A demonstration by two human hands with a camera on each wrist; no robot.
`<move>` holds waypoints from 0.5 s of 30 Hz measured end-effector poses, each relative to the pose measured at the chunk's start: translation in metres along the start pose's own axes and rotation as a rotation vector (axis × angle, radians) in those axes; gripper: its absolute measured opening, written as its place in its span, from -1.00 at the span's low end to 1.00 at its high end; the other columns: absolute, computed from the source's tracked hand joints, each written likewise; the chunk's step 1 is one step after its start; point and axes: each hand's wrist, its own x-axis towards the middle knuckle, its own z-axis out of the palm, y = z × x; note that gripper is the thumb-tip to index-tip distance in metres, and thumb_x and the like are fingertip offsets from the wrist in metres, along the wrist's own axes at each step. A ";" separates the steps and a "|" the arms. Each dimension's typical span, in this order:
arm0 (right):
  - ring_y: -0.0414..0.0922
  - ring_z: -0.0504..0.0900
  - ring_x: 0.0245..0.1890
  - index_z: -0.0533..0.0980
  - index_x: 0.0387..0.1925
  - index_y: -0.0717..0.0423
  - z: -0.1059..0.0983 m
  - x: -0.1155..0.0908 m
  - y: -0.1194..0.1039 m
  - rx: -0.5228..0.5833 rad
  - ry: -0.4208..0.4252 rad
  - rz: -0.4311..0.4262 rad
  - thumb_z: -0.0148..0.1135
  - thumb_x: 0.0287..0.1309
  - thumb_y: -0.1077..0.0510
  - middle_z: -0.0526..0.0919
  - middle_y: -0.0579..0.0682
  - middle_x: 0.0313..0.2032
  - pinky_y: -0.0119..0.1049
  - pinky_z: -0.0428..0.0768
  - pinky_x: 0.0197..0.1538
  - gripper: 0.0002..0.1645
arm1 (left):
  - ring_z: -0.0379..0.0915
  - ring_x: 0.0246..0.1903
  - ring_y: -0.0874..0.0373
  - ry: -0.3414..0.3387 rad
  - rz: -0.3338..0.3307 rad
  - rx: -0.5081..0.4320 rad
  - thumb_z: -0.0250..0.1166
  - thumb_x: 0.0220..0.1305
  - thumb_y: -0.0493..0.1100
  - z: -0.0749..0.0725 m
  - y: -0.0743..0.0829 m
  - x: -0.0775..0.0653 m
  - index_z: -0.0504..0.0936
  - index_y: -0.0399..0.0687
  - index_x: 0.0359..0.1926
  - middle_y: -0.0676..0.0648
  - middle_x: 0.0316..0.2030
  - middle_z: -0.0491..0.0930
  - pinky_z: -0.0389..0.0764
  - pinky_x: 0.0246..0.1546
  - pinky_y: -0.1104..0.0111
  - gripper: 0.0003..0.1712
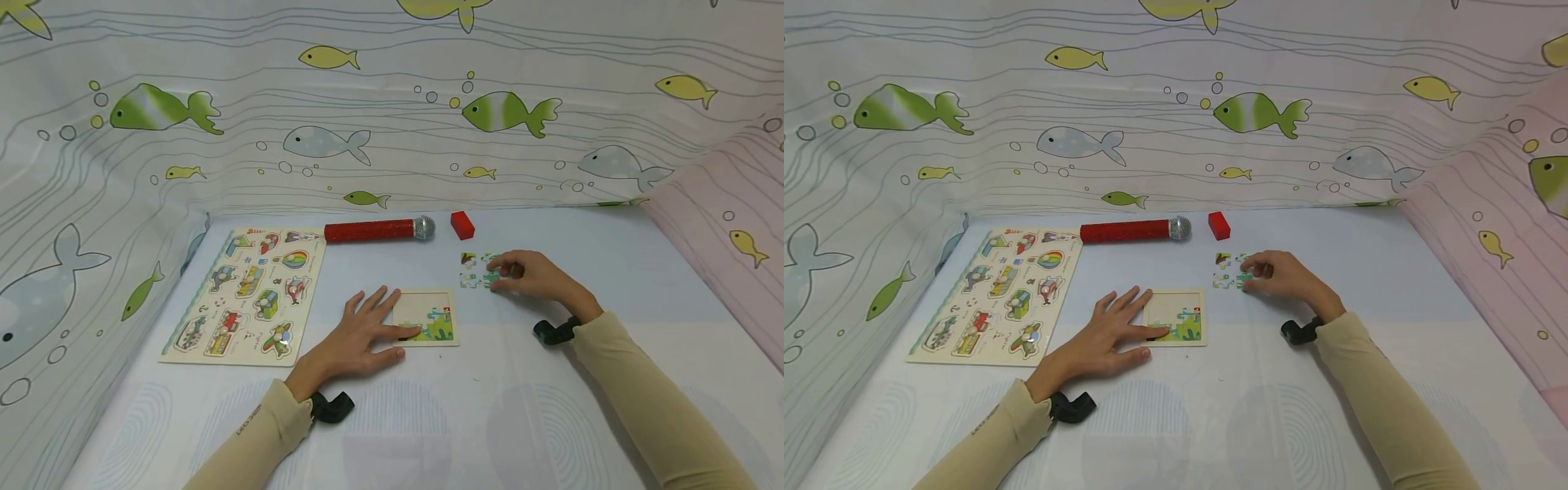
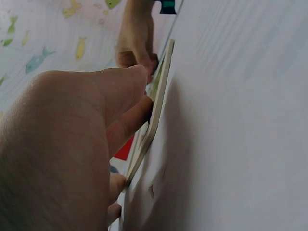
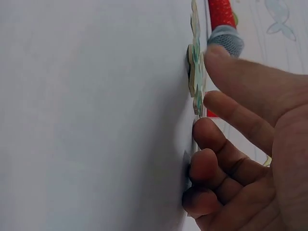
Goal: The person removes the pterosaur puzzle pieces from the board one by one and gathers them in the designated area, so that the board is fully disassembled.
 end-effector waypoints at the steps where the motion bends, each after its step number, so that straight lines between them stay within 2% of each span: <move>1: -0.12 0.46 -0.34 0.67 0.06 0.08 0.000 0.000 0.000 -0.007 -0.001 -0.011 0.55 0.09 0.04 0.61 0.03 -0.25 -0.36 0.44 -0.25 -0.51 | -0.22 0.63 -0.17 -0.001 0.000 0.001 0.10 0.40 0.28 0.000 0.000 0.000 0.52 0.51 0.35 -0.16 0.62 0.01 -0.22 0.51 -0.25 -0.48; 5: -0.12 0.44 -0.34 0.67 0.06 0.11 0.001 0.000 -0.001 -0.038 0.000 -0.046 0.59 0.03 0.04 0.60 0.04 -0.25 -0.35 0.44 -0.25 -0.46 | -0.22 0.63 -0.18 0.001 0.002 0.007 0.12 0.40 0.28 0.000 0.000 0.000 0.52 0.52 0.34 -0.16 0.62 0.01 -0.22 0.50 -0.25 -0.48; 15: -0.10 0.46 -0.31 0.66 0.09 0.06 0.001 0.000 -0.002 -0.051 -0.002 -0.040 0.58 0.04 0.05 0.60 0.01 -0.23 -0.35 0.46 -0.22 -0.45 | -0.22 0.63 -0.18 -0.002 0.004 0.014 0.12 0.40 0.28 -0.001 0.000 0.000 0.52 0.53 0.34 -0.16 0.62 0.01 -0.22 0.50 -0.27 -0.48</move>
